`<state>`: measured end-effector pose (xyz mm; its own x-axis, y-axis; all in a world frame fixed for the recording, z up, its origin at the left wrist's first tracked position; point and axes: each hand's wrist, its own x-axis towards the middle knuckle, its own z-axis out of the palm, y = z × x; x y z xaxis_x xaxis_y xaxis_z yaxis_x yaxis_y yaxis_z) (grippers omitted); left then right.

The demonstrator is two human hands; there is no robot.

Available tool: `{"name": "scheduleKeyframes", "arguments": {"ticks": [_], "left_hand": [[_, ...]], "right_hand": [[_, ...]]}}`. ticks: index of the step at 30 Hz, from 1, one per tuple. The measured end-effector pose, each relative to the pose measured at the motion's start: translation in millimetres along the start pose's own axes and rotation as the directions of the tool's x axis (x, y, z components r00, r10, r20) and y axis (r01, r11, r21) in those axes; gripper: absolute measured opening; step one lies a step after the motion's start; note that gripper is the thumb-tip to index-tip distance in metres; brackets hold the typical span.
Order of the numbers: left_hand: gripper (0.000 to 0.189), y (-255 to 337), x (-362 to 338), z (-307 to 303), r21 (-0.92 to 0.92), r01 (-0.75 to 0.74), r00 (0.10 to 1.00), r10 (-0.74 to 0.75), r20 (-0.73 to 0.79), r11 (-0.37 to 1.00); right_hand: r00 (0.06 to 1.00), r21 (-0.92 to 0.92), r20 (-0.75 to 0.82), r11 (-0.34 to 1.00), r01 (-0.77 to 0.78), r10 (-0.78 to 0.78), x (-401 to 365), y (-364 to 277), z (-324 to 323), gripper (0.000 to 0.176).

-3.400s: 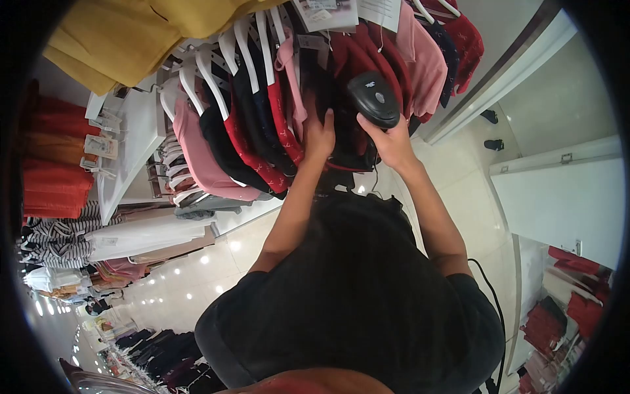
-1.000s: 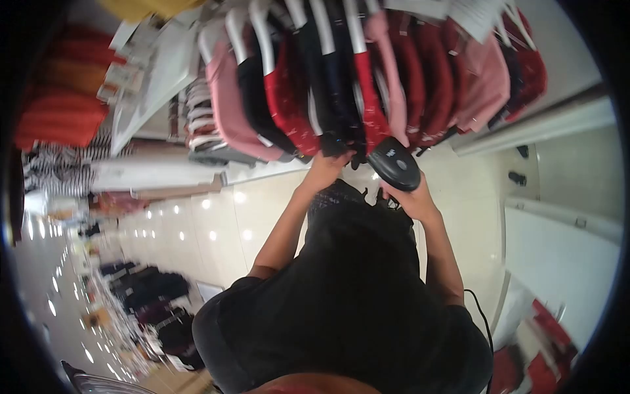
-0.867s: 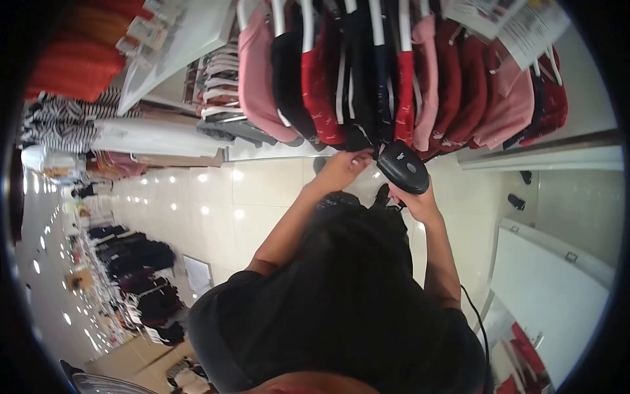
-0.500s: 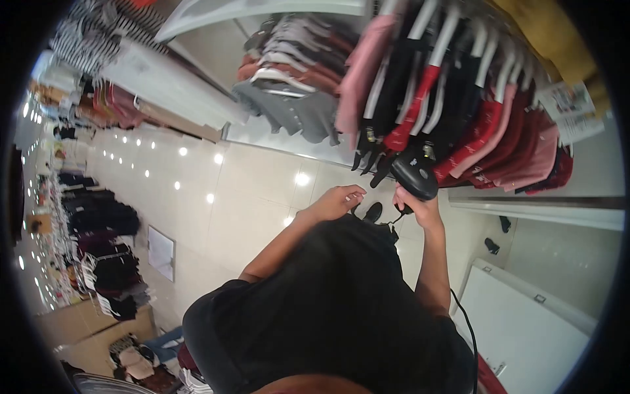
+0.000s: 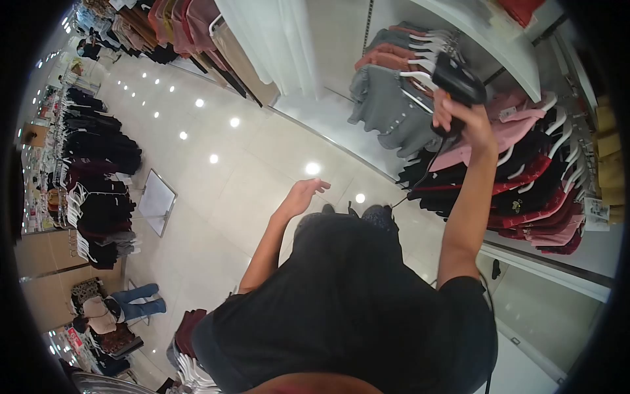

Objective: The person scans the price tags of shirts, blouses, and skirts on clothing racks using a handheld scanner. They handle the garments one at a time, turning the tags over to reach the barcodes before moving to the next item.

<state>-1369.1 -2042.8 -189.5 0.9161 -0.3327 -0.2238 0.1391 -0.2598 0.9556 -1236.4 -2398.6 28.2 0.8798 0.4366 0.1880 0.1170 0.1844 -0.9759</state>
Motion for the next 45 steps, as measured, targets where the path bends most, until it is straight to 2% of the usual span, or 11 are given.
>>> {"name": "scheduleKeyframes", "arguments": {"ticks": [7, 11, 13, 17, 21, 26, 30, 33, 37, 40, 45], "left_hand": [[0.040, 8.6, 25.1, -44.1, -0.127, -0.020, 0.997, 0.010, -0.077, 0.992], [0.035, 8.4, 49.9, -65.9, -0.215, 0.024, 0.996, -0.041, -0.073, 0.976], [0.029, 3.8, 65.0, -84.7, -0.204, -0.057, 0.986, 0.023, -0.165, 0.977], [0.028, -2.1, 94.7, -141.8, -0.209, 0.012, 0.968, -0.064, -0.243, 0.978], [0.027, 19.5, 117.6, -211.8, -0.055, 0.095, 0.950, -0.107, -0.295, 0.994], [0.025, 26.9, 157.2, -286.3, 0.054, 0.078, 0.910, -0.049, -0.413, 0.996], [0.026, 20.4, 190.9, -325.0, -0.224, -0.012, 0.916, -0.079, -0.394, 0.974], [0.025, 0.8, 214.2, -348.2, -0.223, -0.046, 0.954, -0.024, -0.300, 0.974], [0.024, -17.5, 234.6, -403.4, -0.242, -0.074, 0.990, 0.042, -0.138, 0.967], [0.024, -24.6, 231.0, -461.1, -0.133, -0.073, 0.993, 0.059, -0.102, 0.988], [0.025, -73.5, 188.4, -564.8, -0.261, -0.063, 0.971, -0.002, -0.241, 0.963]], "right_hand": [[0.910, -0.359, 0.083, 0.864, -0.354, 0.407, 104.0, 56.7, 54.5, 0.023], [0.855, -0.135, 0.106, 0.860, -0.493, 0.507, 99.0, 132.1, 86.1, 0.018], [0.886, 0.023, 0.109, 0.890, -0.456, 0.451, 105.6, 176.4, 96.1, 0.015], [0.948, 0.126, 0.016, 0.940, -0.318, 0.319, 172.2, 198.9, 131.9, 0.011], [0.978, -0.065, -0.210, 0.998, 0.004, -0.018, 270.6, 194.3, 158.3, 0.005], [0.931, -0.063, -0.342, 0.992, 0.114, -0.128, 351.6, 191.6, 170.4, 0.006], [0.867, -0.032, -0.496, 0.999, 0.034, -0.046, 369.8, 193.9, 174.8, 0.008], [0.820, -0.066, -0.572, 0.994, -0.083, 0.031, 374.1, 198.0, 180.3, 0.008], [0.879, -0.197, -0.476, 0.976, -0.095, -0.011, 393.8, 221.0, 221.1, 0.007], [0.877, -0.153, -0.467, 0.966, -0.210, 0.117, 421.0, 252.9, 276.2, 0.010], [0.916, -0.179, -0.367, 0.954, -0.242, 0.164, 502.1, 271.1, 374.3, 0.009]]}}
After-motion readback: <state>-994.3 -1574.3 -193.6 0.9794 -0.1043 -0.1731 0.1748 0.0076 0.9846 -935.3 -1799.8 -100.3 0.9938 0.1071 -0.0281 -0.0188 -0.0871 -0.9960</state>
